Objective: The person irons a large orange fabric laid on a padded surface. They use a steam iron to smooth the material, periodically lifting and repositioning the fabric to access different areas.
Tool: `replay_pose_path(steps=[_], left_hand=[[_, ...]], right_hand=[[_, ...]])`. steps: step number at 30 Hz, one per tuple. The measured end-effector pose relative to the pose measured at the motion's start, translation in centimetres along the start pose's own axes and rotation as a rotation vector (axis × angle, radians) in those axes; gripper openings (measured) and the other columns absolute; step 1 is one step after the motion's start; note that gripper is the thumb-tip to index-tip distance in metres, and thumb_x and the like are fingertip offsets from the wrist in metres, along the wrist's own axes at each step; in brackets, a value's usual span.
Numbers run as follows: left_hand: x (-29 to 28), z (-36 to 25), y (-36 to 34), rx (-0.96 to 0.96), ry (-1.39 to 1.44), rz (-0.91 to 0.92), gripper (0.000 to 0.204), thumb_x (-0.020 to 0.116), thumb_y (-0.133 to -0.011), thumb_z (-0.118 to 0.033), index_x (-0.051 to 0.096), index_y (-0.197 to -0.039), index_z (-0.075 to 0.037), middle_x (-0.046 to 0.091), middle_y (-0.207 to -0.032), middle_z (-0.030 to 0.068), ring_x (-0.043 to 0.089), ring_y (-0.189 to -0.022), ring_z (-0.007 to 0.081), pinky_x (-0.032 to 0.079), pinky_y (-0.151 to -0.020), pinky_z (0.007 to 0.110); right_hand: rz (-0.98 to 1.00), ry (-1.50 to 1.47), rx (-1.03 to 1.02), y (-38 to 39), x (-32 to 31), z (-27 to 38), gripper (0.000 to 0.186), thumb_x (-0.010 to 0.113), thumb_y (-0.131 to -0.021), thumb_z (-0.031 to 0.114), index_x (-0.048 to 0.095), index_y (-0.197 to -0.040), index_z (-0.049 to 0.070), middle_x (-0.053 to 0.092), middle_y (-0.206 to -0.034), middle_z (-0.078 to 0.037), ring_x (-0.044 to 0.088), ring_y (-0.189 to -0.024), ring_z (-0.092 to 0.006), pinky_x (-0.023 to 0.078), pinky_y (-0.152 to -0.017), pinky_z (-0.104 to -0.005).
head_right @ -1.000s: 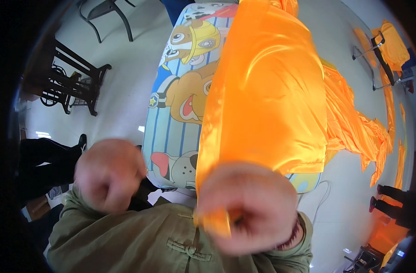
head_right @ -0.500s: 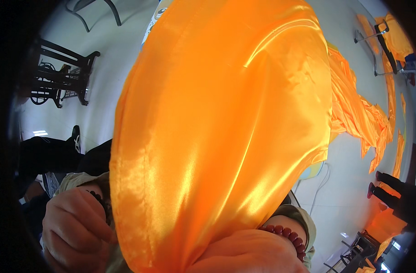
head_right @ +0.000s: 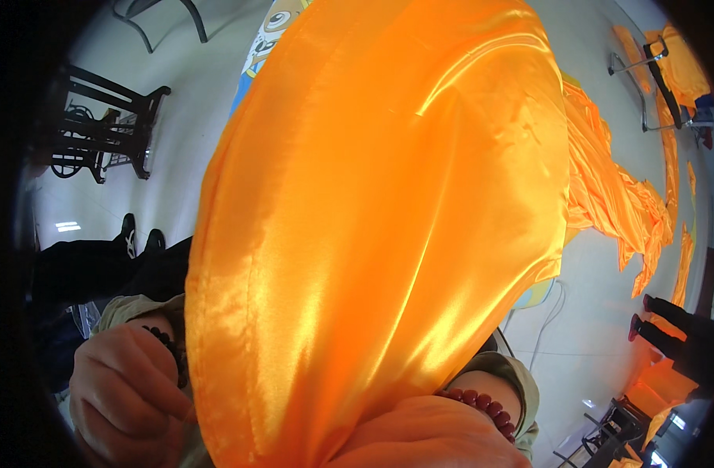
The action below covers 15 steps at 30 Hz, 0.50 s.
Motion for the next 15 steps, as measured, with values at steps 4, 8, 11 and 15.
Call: replay_pose_path(steps=[4,8,11,15], left_hand=[[-0.06,0.04,-0.03,-0.005,-0.016,0.003,0.012,0.065,-0.081,-0.011,0.058,-0.082,-0.021,0.034,-0.062,-0.0039,0.036,-0.055,0.0114,0.05,-0.053,0.028],[-0.04,-0.14,-0.13,-0.039,-0.034,0.014,0.011,0.064,-0.081,-0.012,0.058,-0.082,-0.021,0.034,-0.062,-0.0042,0.036,-0.055,0.0114,0.05,-0.053,0.029],[-0.08,-0.23,-0.09,-0.061,-0.074,-0.011,0.011,0.064,-0.081,-0.012,0.058,-0.083,-0.021,0.033,-0.062,-0.0042,0.036,-0.056,0.0115,0.05,-0.053,0.029],[-0.2,-0.34,0.05,-0.058,-0.052,0.009,0.011,0.064,-0.081,-0.012,0.058,-0.083,-0.021,0.033,-0.062,-0.0042,0.036,-0.056,0.0115,0.05,-0.053,0.029]], right_hand=[[-0.018,-0.035,-0.023,-0.09,0.05,-0.29,0.01,0.059,-0.083,0.003,0.07,-0.084,0.004,0.067,-0.085,-0.013,0.06,-0.067,-0.0214,0.051,-0.059,-0.0321],[-0.011,0.007,-0.166,-0.14,0.06,-0.58,0.011,0.058,-0.082,0.002,0.069,-0.081,0.004,0.066,-0.083,-0.012,0.059,-0.065,-0.0207,0.05,-0.056,-0.0316],[0.014,0.038,-0.28,-0.14,0.02,-0.82,0.01,0.059,-0.081,0.003,0.068,-0.079,0.005,0.066,-0.082,-0.011,0.058,-0.064,-0.0203,0.049,-0.055,-0.0318],[0.042,0.072,-0.249,-0.4,0.22,-0.88,0.01,0.059,-0.079,0.004,0.068,-0.077,0.007,0.066,-0.081,-0.008,0.057,-0.062,-0.0199,0.047,-0.054,-0.0325]])
Point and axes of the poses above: each hand's wrist, its own y-axis away from the middle knuckle, its own x-axis out of the palm, z = x × y, the point moved 4 cm from there along -y, towards the middle knuckle
